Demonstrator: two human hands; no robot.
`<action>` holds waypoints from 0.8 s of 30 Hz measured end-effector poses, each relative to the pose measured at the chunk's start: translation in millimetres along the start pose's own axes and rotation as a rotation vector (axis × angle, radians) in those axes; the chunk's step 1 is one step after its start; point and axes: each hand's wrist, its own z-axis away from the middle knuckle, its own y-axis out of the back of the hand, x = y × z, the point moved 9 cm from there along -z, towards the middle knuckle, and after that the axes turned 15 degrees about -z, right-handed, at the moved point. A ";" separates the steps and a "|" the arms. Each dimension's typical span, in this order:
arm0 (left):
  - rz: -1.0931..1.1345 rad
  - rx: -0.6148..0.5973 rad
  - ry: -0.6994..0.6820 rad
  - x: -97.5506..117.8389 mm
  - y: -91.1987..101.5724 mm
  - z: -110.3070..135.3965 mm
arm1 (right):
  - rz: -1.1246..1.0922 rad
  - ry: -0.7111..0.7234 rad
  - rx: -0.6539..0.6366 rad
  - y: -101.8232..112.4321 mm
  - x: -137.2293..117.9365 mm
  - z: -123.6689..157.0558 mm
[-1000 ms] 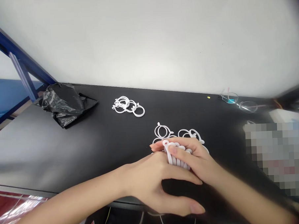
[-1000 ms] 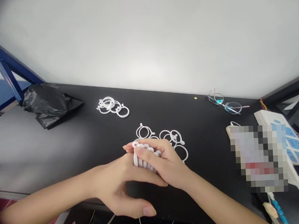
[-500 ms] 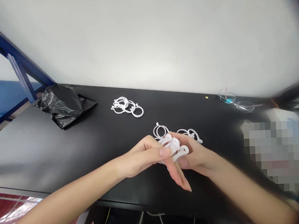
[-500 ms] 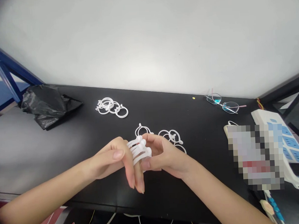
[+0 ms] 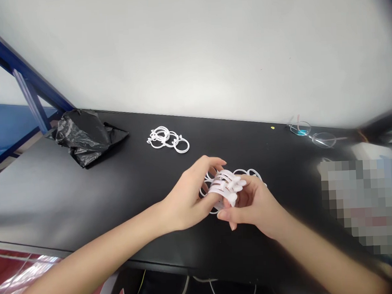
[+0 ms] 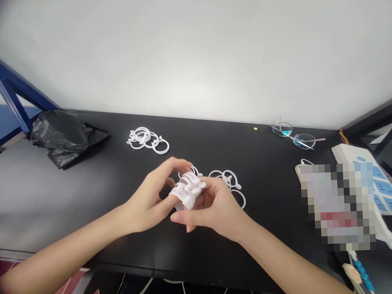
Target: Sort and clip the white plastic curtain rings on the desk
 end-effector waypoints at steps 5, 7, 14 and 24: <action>-0.614 -0.112 -0.253 1.9 -19.7 5.7 | 0.059 -0.083 -0.009 -1.2 10.2 1.6; -0.751 -0.091 -0.313 2.2 -20.8 7.2 | 0.033 -0.130 -0.057 -3.9 12.2 0.9; -0.902 0.051 -0.536 20.6 -19.3 14.4 | -0.057 -0.206 -0.109 -9.1 15.1 -0.7; -0.864 0.096 -0.560 28.7 -11.6 11.6 | -0.049 -0.247 -0.133 -14.3 24.4 3.1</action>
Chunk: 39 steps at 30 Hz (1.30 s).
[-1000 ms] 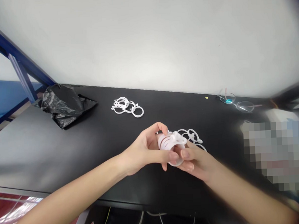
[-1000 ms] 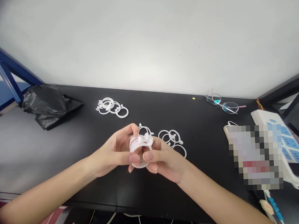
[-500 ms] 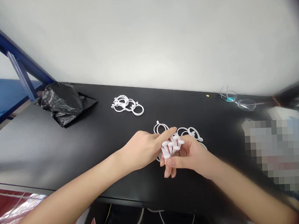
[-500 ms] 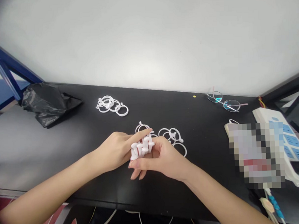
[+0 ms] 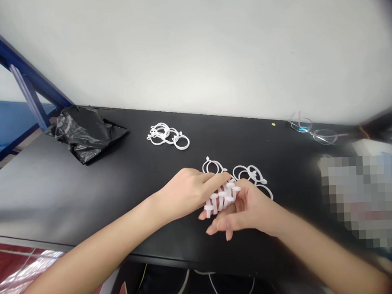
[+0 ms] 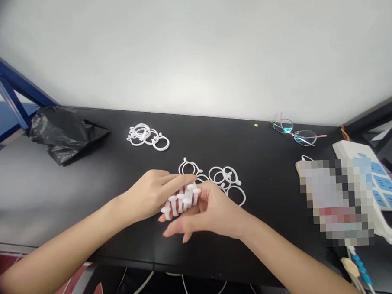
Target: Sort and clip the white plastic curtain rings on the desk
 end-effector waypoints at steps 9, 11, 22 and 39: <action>0.107 -0.080 0.028 1.5 -6.5 0.6 | 0.096 0.005 0.018 -0.3 4.4 2.1; 0.124 -0.090 0.036 0.9 -6.8 0.9 | 0.129 0.014 0.004 -1.5 2.1 3.2; 0.314 -0.104 0.120 -2.7 -12.1 3.2 | 0.104 0.088 -0.106 -6.6 -7.0 1.9; -0.001 -0.084 0.020 -5.7 -3.1 -0.5 | 0.266 0.303 0.111 13.0 -37.9 10.6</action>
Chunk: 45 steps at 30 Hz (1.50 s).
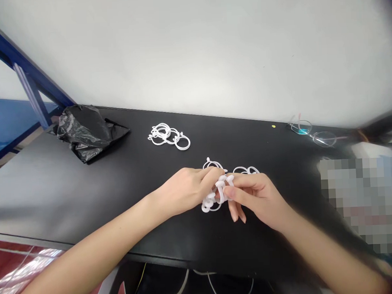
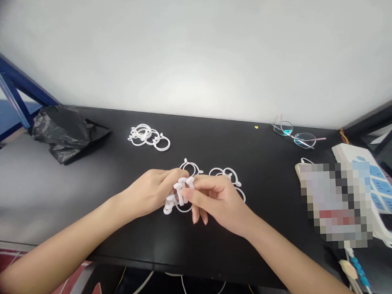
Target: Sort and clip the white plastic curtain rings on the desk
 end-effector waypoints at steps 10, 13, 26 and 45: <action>-0.010 -0.005 -0.031 4.4 -1.1 -0.8 | 0.007 -0.071 -0.055 -6.4 9.9 -1.0; -0.019 0.022 -0.016 2.1 1.8 -1.3 | -0.039 -0.071 -0.059 -6.2 8.4 -1.4; -0.055 0.074 -0.065 6.3 3.8 0.3 | 0.147 -0.061 -0.112 -21.8 11.1 9.7; 0.414 0.048 0.014 5.6 -7.3 3.7 | 0.546 0.454 -0.173 -46.4 -22.9 27.8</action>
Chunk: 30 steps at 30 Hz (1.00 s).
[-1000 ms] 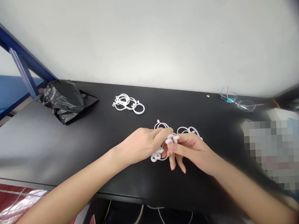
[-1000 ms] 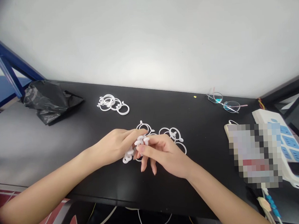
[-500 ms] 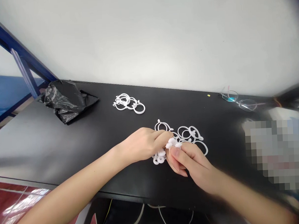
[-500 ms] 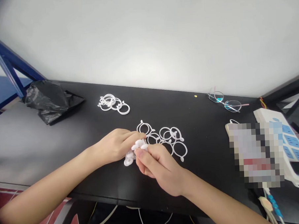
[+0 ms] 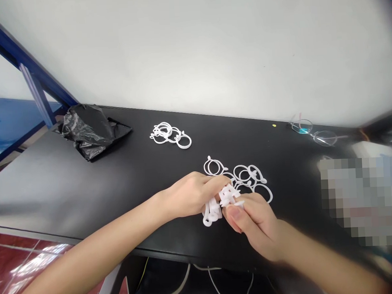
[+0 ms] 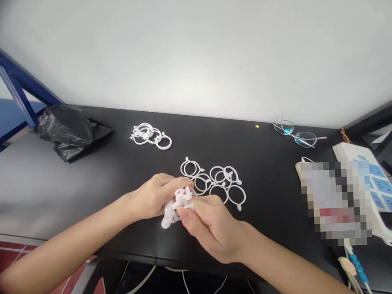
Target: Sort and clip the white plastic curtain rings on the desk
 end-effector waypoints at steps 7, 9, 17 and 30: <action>0.280 -0.001 0.145 -9.7 0.3 0.0 | -0.024 -0.008 -0.012 -1.1 -0.9 0.6; 0.312 -0.018 0.182 -12.3 -0.2 -0.5 | -0.109 -0.070 0.027 2.5 8.0 2.3; 0.533 -0.023 0.353 -24.5 -16.3 4.2 | -0.309 -0.252 0.255 12.2 37.1 5.4; 0.554 -0.081 0.436 -28.4 -8.1 1.3 | -0.354 -0.373 0.291 11.7 49.7 7.7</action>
